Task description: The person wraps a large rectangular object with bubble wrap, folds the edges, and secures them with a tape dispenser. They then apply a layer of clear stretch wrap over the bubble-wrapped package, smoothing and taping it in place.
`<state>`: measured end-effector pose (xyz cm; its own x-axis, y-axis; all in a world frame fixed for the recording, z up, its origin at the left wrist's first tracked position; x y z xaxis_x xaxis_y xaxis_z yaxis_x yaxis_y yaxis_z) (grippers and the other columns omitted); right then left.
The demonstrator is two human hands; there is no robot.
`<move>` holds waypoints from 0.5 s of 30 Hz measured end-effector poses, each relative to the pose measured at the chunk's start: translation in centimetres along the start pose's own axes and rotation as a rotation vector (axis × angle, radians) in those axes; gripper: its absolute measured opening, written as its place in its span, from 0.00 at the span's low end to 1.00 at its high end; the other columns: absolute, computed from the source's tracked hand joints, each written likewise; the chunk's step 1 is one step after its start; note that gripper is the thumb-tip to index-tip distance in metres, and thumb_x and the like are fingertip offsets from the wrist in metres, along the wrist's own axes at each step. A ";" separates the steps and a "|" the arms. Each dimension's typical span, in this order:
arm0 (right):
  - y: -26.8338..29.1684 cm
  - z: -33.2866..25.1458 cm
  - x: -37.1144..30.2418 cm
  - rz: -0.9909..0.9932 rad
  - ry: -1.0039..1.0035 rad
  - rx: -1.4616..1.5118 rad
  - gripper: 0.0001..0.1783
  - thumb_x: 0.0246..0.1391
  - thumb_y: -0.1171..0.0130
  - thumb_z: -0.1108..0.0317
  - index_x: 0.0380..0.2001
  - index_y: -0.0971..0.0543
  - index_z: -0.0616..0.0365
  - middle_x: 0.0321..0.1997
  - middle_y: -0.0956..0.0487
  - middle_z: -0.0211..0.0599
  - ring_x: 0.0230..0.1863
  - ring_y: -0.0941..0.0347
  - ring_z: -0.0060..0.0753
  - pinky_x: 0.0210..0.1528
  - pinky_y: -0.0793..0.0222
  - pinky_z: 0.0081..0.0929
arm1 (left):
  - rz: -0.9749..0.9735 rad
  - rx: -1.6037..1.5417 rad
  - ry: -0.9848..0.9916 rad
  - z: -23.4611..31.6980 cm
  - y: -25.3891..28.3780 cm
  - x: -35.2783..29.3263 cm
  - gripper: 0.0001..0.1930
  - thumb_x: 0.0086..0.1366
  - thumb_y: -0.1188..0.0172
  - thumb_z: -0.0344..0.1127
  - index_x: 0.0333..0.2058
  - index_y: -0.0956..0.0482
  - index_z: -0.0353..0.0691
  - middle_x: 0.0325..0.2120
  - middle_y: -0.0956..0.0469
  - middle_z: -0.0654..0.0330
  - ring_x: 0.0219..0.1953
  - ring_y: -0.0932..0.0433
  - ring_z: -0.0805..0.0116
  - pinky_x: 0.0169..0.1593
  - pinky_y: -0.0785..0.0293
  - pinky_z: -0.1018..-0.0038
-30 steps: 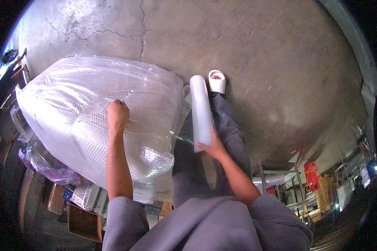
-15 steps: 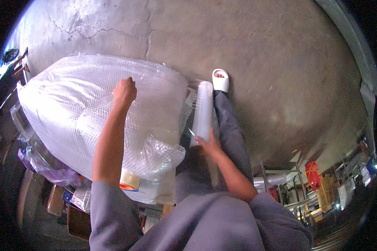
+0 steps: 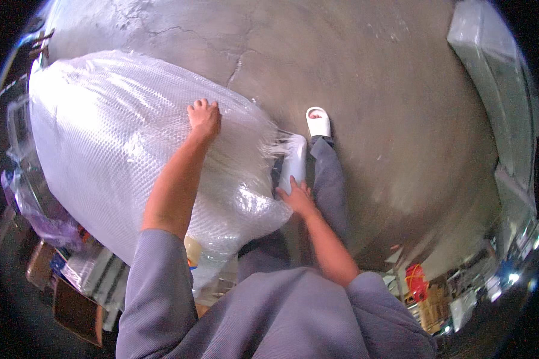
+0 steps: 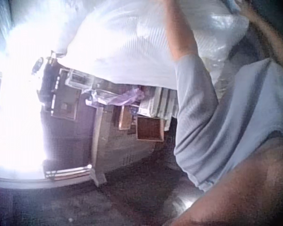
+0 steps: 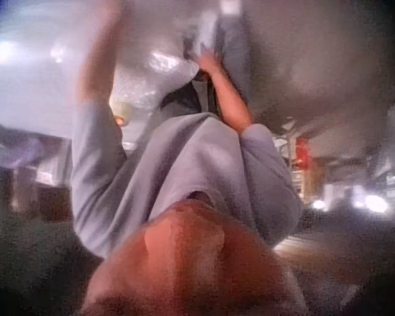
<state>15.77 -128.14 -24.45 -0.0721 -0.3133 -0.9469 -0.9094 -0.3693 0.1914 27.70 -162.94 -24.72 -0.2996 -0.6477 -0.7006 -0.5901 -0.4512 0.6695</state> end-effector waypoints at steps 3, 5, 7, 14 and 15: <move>1.7 -0.5 1.7 -0.062 0.030 -0.007 0.48 0.54 0.44 0.35 0.67 0.38 0.59 0.67 0.38 0.66 0.67 0.41 0.67 0.68 0.44 0.47 | 0.036 -0.082 0.002 -0.1 1.5 -1.2 0.16 0.66 0.49 0.37 0.50 0.21 0.47 0.58 0.32 0.51 0.62 0.36 0.53 0.62 0.43 0.52; 3.7 -0.6 2.8 -0.057 0.084 -0.039 0.43 0.58 0.45 0.39 0.65 0.36 0.61 0.62 0.30 0.62 0.65 0.34 0.54 0.67 0.42 0.41 | 0.073 -0.073 -0.026 0.6 3.0 -3.2 0.17 0.66 0.50 0.39 0.51 0.21 0.47 0.58 0.32 0.50 0.64 0.38 0.51 0.64 0.45 0.50; 5.4 -0.6 3.8 -0.086 0.120 -0.098 0.42 0.60 0.47 0.41 0.65 0.36 0.63 0.64 0.32 0.59 0.67 0.36 0.55 0.67 0.42 0.41 | 0.083 -0.110 0.003 1.7 4.5 -5.9 0.18 0.67 0.50 0.41 0.52 0.21 0.47 0.61 0.34 0.49 0.67 0.42 0.48 0.67 0.50 0.46; 8.7 -0.7 7.8 -0.017 0.176 -0.188 0.41 0.58 0.46 0.39 0.60 0.30 0.66 0.61 0.28 0.61 0.64 0.33 0.55 0.66 0.41 0.39 | 0.180 -0.415 0.000 8.2 6.8 -16.2 0.28 0.59 0.40 0.51 0.54 0.24 0.40 0.64 0.39 0.42 0.69 0.45 0.45 0.69 0.56 0.44; 8.9 -1.1 8.6 -0.006 0.192 -0.174 0.40 0.58 0.46 0.40 0.59 0.29 0.66 0.60 0.28 0.61 0.63 0.32 0.55 0.65 0.40 0.40 | 0.177 -0.459 0.014 8.7 6.7 -17.0 0.28 0.59 0.40 0.51 0.54 0.24 0.40 0.64 0.38 0.42 0.69 0.45 0.45 0.69 0.55 0.44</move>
<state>7.50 -135.04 -30.60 0.0271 -0.4652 -0.8848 -0.8242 -0.5112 0.2435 22.34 -149.64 -10.46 -0.3533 -0.7455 -0.5652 -0.1387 -0.5558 0.8197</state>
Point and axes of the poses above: each hand's wrist, its own x-axis towards the middle knuckle, its own y-axis out of the back of the hand, z = x × y, the point moved 5 cm from there along x, towards the middle knuckle
